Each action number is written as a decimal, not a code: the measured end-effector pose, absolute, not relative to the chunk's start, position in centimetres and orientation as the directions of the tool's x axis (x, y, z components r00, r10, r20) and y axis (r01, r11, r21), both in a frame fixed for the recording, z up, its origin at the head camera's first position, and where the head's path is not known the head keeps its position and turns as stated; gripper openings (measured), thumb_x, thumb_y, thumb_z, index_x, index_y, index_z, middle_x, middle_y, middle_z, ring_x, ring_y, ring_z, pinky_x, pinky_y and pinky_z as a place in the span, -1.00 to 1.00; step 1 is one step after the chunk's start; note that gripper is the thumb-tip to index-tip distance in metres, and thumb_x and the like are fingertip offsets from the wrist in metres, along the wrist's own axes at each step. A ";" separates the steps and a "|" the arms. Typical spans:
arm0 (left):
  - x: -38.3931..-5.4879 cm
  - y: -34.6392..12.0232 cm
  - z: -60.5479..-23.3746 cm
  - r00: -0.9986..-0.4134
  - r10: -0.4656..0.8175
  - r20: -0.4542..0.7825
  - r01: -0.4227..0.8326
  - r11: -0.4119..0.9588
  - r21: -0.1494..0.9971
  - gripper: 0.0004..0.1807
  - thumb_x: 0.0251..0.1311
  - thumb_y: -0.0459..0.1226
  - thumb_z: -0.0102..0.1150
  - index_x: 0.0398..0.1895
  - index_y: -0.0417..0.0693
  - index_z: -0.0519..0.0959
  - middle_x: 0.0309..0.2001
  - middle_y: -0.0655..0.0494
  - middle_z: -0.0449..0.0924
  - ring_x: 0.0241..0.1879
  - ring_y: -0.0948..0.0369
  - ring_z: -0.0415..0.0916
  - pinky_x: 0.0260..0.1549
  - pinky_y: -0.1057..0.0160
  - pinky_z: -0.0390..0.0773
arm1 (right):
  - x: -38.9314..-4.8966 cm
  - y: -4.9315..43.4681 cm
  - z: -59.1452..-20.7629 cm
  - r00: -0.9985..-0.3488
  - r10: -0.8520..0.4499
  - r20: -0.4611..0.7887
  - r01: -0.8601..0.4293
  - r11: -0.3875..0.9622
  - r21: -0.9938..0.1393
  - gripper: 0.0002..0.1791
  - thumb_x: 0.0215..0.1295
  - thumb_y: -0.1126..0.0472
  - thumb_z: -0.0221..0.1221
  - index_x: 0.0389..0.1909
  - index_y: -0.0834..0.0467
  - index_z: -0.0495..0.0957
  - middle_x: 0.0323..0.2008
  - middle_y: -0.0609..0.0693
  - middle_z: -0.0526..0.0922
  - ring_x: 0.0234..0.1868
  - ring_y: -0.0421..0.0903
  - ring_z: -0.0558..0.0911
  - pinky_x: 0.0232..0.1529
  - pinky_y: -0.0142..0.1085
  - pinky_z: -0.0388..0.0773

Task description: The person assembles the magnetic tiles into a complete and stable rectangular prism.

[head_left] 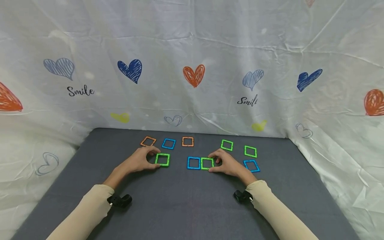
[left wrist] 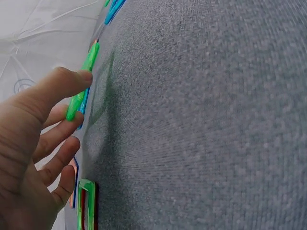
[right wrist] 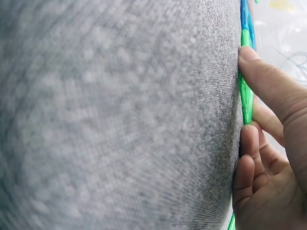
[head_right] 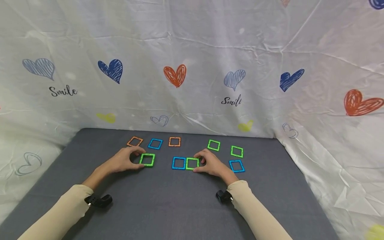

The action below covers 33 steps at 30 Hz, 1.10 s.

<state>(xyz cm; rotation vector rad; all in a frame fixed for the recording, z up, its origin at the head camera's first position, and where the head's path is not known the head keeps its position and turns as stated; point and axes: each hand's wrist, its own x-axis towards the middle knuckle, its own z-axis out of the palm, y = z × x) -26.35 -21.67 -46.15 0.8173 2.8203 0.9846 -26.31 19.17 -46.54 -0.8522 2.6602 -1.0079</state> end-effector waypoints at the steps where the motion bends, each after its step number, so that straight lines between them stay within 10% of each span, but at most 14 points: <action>1: -26.3 -21.7 -46.1 -0.857 0.499 0.133 0.472 0.653 0.592 -0.42 0.09 -0.13 0.56 0.14 -0.17 0.61 0.04 -0.01 0.62 0.01 -0.03 0.54 0.01 -0.11 0.53 | -26.3 19.2 -46.5 -0.822 -0.568 0.041 -0.453 0.608 -0.652 -0.43 0.21 0.09 0.48 0.20 0.21 0.60 -0.02 0.01 0.49 -0.18 -0.10 0.46 -0.12 -0.17 0.50; 33: -26.7 -20.0 -46.4 -0.816 0.546 0.188 0.541 0.609 0.580 -0.41 0.11 -0.03 0.54 0.16 -0.14 0.65 0.03 0.07 0.64 -0.02 0.07 0.57 -0.01 -0.05 0.56 | -26.5 19.3 -46.7 -0.817 -0.575 0.037 -0.451 0.598 -0.662 -0.43 0.22 0.07 0.48 0.20 0.21 0.59 -0.05 0.00 0.48 -0.18 -0.07 0.45 -0.14 -0.18 0.47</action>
